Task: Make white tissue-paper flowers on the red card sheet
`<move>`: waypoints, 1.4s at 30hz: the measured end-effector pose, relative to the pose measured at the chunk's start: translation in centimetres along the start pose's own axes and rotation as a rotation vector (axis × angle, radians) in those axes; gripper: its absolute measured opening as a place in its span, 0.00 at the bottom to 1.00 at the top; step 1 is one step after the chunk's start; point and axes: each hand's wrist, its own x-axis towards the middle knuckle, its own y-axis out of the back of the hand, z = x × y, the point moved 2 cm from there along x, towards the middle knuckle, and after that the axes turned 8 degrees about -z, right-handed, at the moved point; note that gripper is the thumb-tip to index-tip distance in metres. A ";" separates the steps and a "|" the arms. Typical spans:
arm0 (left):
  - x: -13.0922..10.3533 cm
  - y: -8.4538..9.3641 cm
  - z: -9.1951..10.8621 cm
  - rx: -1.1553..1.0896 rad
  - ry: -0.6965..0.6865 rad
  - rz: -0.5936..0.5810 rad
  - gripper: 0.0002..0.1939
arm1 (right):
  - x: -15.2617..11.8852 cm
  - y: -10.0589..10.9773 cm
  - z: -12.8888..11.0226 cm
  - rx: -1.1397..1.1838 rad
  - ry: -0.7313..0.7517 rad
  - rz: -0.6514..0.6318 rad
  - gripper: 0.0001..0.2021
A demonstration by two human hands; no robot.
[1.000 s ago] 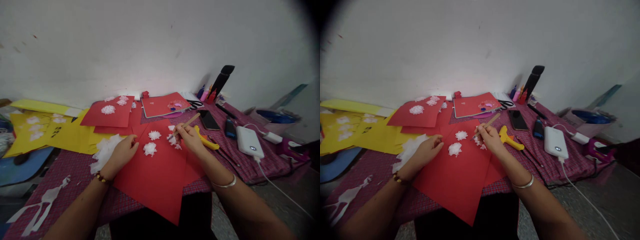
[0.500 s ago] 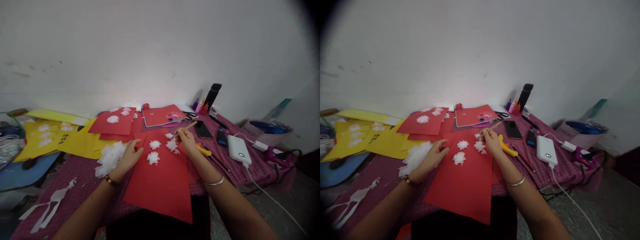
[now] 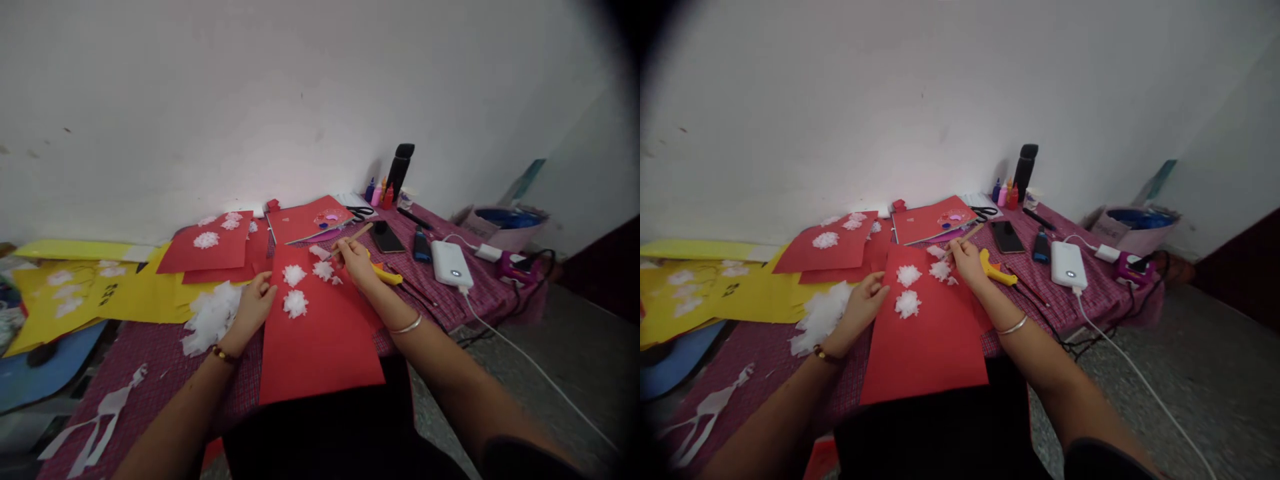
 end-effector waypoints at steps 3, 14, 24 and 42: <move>0.2 1.2 -0.4 0.180 -0.021 0.134 0.18 | 0.1 0.0 0.1 0.015 0.003 0.018 0.19; -0.4 3.7 0.9 0.253 -0.086 0.205 0.17 | -0.2 -0.6 -0.1 0.030 0.058 -0.058 0.20; -2.6 3.2 4.3 0.160 -0.117 0.139 0.17 | -1.4 -2.2 -0.8 0.044 0.038 -0.187 0.17; -13.1 -6.8 5.4 -1.015 0.086 -0.259 0.23 | -17.1 -8.7 -4.9 0.426 -0.086 -0.700 0.09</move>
